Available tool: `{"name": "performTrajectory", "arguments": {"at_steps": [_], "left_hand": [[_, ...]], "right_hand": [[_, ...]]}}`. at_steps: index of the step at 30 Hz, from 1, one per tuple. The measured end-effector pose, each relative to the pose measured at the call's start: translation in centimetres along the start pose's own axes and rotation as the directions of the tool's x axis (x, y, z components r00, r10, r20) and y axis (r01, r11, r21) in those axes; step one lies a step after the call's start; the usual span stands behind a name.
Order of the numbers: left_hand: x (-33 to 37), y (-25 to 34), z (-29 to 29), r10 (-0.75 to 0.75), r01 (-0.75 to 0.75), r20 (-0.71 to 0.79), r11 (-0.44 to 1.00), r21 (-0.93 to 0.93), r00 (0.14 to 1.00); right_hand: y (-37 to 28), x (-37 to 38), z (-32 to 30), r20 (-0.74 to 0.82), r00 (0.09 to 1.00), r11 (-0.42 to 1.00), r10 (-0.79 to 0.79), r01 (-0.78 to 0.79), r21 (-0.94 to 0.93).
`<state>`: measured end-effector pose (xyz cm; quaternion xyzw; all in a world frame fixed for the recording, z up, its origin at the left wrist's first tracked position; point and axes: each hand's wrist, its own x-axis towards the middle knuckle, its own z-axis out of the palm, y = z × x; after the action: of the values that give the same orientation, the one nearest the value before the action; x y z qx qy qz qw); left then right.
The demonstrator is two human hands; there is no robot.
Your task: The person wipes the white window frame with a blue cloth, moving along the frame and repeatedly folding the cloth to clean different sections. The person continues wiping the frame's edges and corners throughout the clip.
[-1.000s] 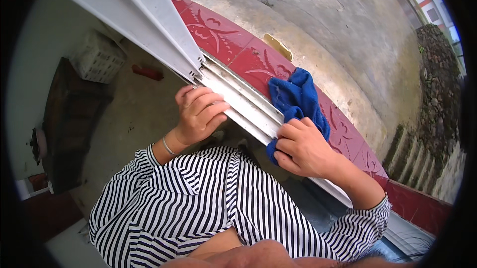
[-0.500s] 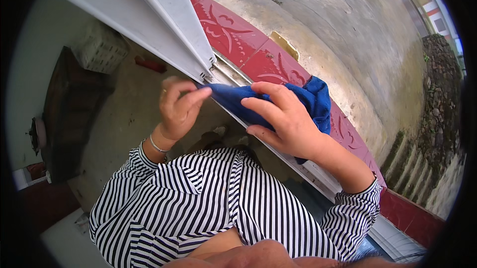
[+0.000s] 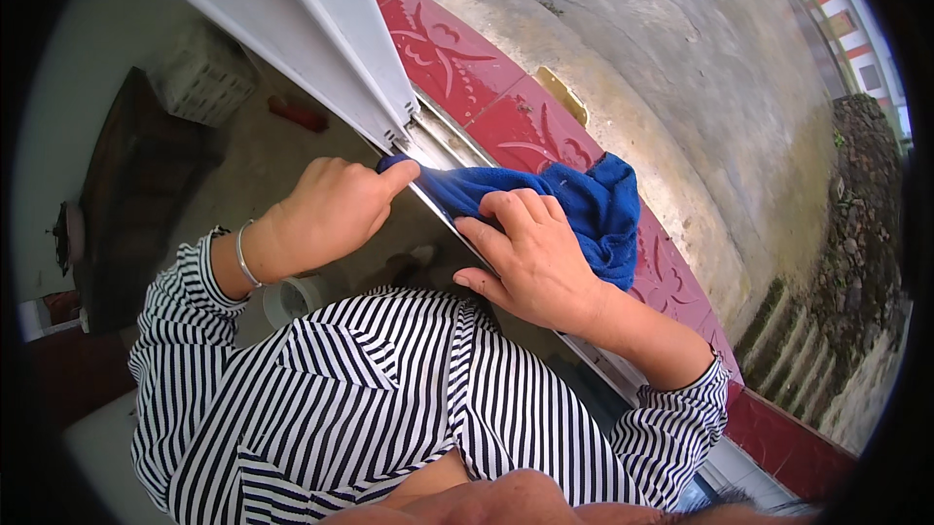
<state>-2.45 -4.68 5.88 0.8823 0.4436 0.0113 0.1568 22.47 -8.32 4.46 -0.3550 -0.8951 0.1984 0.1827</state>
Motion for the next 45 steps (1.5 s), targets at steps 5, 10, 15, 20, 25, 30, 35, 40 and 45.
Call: {"name": "performTrajectory", "arguments": {"at_steps": [5,10,15,20,25,30,35,40,45], "left_hand": [[0.0,3.5,0.7,0.111,-0.105,0.094,0.992,-0.07,0.989],[1.0,7.7,3.1,0.279,-0.213,0.278,0.946,-0.245,0.919],[2.5,10.8,5.6,0.51,-0.413,0.239,0.837,-0.36,0.826],[0.9,6.8,4.1,0.397,-0.369,0.207,0.916,-0.161,0.894],[0.1,2.6,1.9,0.083,-0.086,0.048,0.994,0.066,0.995],[0.6,0.5,1.7,0.019,-0.015,-0.031,0.993,0.116,0.999],[0.3,0.3,2.2,0.034,-0.033,-0.033,0.998,0.047,0.999],[-0.6,1.1,2.0,0.136,-0.137,-0.018,0.987,-0.085,0.991],[0.6,6.8,5.0,0.433,-0.413,0.069,0.889,-0.197,0.899]], "right_hand": [[0.6,-4.3,-1.8,0.094,0.995,0.992,0.023,-0.035,0.121],[0.9,-8.9,-4.2,0.229,0.969,0.95,0.094,-0.156,0.272],[0.6,-12.5,-8.4,0.525,0.822,0.866,0.222,-0.414,0.281],[-1.5,-10.8,-5.3,0.346,0.917,0.951,0.198,-0.265,0.159],[0.7,-3.3,-1.2,0.171,0.984,0.998,0.058,-0.062,0.017],[2.2,1.3,1.3,0.077,0.997,1.0,0.018,-0.016,-0.025],[1.4,0.1,0.8,0.059,0.997,0.998,0.059,-0.057,-0.038],[-1.8,-2.3,-1.7,0.087,0.982,0.984,0.17,-0.164,-0.075],[-2.4,-9.1,-4.5,0.253,0.919,0.952,0.303,-0.302,-0.044]]}}
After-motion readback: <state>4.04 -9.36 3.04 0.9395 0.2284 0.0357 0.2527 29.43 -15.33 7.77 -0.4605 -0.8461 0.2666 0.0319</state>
